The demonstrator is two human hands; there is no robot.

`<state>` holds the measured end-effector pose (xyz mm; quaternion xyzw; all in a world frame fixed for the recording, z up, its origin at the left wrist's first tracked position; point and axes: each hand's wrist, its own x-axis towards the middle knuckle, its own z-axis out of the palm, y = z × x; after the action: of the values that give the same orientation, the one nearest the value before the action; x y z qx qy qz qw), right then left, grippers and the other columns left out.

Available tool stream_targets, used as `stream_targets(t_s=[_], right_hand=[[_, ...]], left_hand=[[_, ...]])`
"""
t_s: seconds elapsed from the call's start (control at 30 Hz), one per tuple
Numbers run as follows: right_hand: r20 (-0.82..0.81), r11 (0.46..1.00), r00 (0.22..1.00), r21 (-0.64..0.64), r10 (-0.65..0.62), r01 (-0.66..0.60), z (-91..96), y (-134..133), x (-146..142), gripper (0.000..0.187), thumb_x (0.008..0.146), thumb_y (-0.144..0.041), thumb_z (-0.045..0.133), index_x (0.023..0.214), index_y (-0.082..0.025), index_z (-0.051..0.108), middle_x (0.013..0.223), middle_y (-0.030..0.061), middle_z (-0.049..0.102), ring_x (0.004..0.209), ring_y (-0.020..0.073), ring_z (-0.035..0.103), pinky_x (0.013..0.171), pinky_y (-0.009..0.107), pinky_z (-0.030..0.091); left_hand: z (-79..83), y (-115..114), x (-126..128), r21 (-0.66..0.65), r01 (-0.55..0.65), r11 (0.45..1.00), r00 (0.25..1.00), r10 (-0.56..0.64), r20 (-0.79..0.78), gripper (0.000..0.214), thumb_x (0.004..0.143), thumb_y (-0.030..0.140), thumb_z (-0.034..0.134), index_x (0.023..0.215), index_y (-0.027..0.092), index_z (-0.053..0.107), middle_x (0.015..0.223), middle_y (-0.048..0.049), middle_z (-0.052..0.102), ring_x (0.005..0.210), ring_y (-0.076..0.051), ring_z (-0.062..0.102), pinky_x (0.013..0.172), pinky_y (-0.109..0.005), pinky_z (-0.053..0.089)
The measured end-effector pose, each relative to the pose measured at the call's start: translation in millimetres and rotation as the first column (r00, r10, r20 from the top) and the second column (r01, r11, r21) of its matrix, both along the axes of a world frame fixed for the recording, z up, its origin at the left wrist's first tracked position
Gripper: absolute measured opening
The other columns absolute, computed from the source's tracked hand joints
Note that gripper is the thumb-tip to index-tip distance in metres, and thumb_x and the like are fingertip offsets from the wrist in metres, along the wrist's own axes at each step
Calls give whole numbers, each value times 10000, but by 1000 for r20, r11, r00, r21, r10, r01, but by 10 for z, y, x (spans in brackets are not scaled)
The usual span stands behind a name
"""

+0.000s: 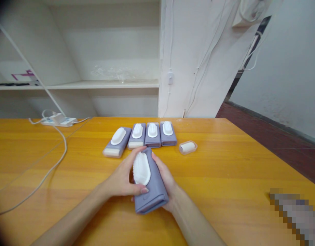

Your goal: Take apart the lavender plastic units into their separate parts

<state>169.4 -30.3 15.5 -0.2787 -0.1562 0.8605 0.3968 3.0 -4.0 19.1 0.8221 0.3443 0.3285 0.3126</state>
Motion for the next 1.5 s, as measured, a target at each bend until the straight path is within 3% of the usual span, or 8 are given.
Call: stream_targets(t_s=[0.33, 0.73, 1.0, 1.1, 1.2, 1.3, 1.4, 1.5], right_hand=[[33, 991, 997, -112, 75, -71, 7, 49, 9, 551, 849, -623, 509, 1150, -175, 617, 865, 100, 732, 654, 242, 689, 592, 431, 580], [26, 995, 998, -85, 51, -49, 14, 94, -54, 571, 868, -629, 457, 1156, -161, 611, 802, 94, 731, 584, 254, 684, 552, 459, 573], [0, 978, 978, 38, -206, 206, -28, 91, -49, 534, 870, -592, 491, 1049, -126, 680, 797, 111, 738, 650, 228, 688, 702, 385, 563], [-40, 946, 951, 97, -306, 309, 40, 90, -32, 548, 881, -608, 451, 1075, -154, 688, 870, 100, 747, 707, 232, 696, 748, 385, 556], [-41, 907, 917, 136, -396, 398, 92, 82, -12, 563, 890, -618, 412, 1070, -167, 698, 910, 97, 749, 746, 242, 699, 766, 391, 554], [-3, 908, 919, 152, -394, 390, 109, 76, 13, 631, 878, -661, 366, 974, -152, 725, 830, 113, 749, 670, 251, 689, 703, 401, 563], [15, 900, 910, 155, -414, 407, 116, 79, 35, 640, 887, -653, 350, 918, -142, 734, 799, 114, 745, 648, 237, 682, 683, 379, 563], [21, 891, 900, 153, -436, 428, 128, 85, 49, 624, 896, -636, 353, 918, -143, 735, 811, 109, 747, 668, 233, 685, 715, 376, 560]], left_hand=[[-53, 32, 24, 123, -99, 987, 995, 99, 4, 844, 516, 456, 782, 1248, 215, 437, 1247, -100, 543, 1158, -305, 513, 1025, -412, 381], [-49, 117, 29, 81, -114, 990, 992, 109, 62, 912, 533, 435, 783, 1297, 228, 329, 1235, -97, 536, 1101, -282, 547, 969, -379, 414], [-62, 4, 50, 56, -162, 985, 984, 156, 89, 775, 694, 404, 740, 1329, 217, 337, 1361, -120, 434, 1275, -276, 415, 1084, -399, 313], [-42, -130, 168, -113, -234, 966, 954, 250, 162, 681, 778, 419, 670, 1321, 207, 318, 1252, -122, 477, 1161, -255, 489, 996, -398, 394], [-13, -251, 285, -448, -122, 886, 934, 255, 250, 652, 823, 481, 608, 1316, 209, 278, 1099, -100, 536, 935, -220, 584, 777, -351, 495], [7, -319, 355, -719, 127, 683, 899, 227, 374, 653, 839, 485, 588, 1317, 221, 229, 968, -76, 591, 686, -191, 624, 571, -318, 507], [4, -336, 382, -775, 389, 499, 800, 234, 552, 571, 861, 366, 578, 1302, 223, 245, 960, -80, 624, 658, -200, 655, 576, -364, 547], [-4, -336, 378, -725, 520, 451, 672, 308, 673, 504, 861, 241, 565, 1289, 240, 298, 1143, -105, 591, 898, -258, 669, 708, -459, 577]])
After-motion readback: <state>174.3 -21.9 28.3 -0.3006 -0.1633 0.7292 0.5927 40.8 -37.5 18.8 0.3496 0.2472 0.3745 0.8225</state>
